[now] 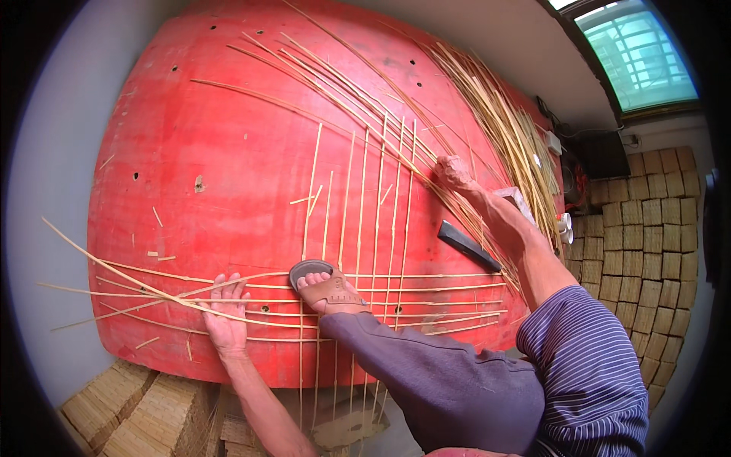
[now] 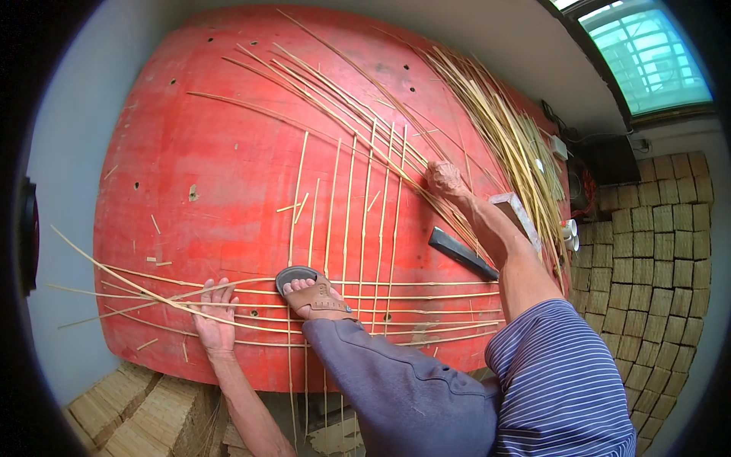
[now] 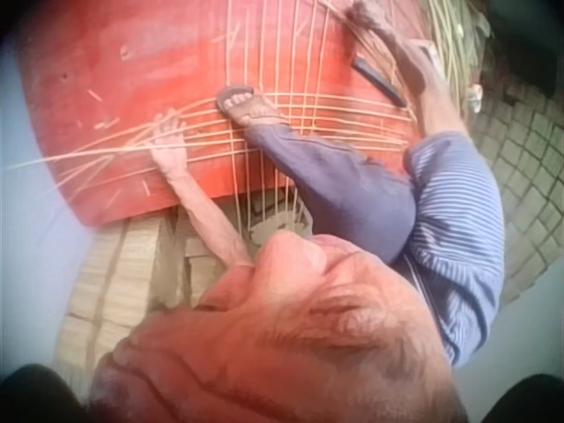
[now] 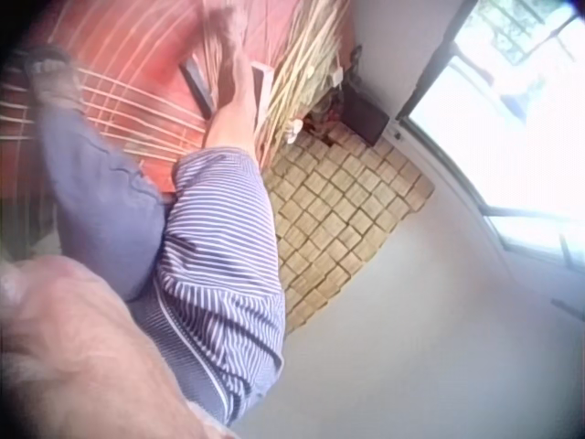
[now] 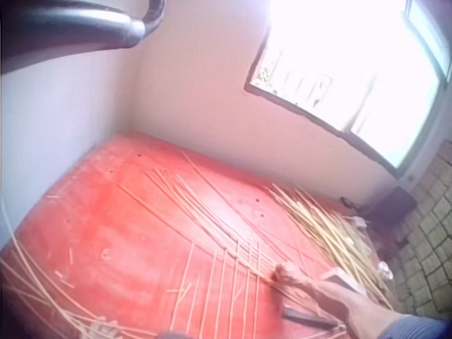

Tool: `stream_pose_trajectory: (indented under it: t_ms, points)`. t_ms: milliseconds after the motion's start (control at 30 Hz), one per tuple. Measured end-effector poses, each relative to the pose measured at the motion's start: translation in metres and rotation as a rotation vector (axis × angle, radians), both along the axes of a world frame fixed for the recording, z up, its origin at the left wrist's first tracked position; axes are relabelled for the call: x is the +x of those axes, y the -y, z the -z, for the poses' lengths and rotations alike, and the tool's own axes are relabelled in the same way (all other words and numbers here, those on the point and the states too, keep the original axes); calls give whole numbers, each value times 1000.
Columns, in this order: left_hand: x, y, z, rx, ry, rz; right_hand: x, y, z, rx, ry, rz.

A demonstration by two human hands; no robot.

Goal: The person weaves thin bamboo strips by hand on a large red curved surface, interlacing them in a grid pattern. The person repeatedly picks up strips, threads them through existing weaves, and adjusts alignment.

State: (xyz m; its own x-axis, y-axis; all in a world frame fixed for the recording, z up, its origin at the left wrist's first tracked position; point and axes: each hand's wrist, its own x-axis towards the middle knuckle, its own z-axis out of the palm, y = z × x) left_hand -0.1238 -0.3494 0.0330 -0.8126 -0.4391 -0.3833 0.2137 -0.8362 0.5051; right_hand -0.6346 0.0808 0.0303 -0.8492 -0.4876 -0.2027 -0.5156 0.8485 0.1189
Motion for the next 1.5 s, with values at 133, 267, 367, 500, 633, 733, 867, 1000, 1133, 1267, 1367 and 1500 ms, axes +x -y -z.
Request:
stream_pose_trajectory:
  t_ms: [133,267,367,500,633,733,867,1000,1133,1267,1367,1500]
  points:
    - [0,0,0,24,9,-7,-3,-2,1,18,-39,-5]
    - [0,-1,0,43,26,-15,-7,0,0,-15,-27,0]
    - [5,4,-3,34,59,-19,-4,5,9,-70,14,-2]
    - [1,1,-2,51,51,-15,-17,-6,0,-113,31,-17]
    - [2,1,-3,44,50,-19,-25,-4,1,-157,64,-35]
    - [0,0,-3,42,39,-19,-32,-8,-3,-182,69,-44]
    - [0,0,-5,40,29,-17,-38,-12,-6,-225,73,-59]
    - [2,1,-7,32,37,-21,-42,-14,0,-274,92,-87]
    - [-1,0,-5,39,37,-32,-53,-22,-2,-313,84,-120]
    - [-1,1,-5,25,12,-10,-67,-27,-2,-372,60,-146]
    - [0,1,-4,21,0,6,-73,-28,-5,-390,-24,-73]
    - [2,3,-3,16,3,4,-75,-18,-15,-421,-131,30]
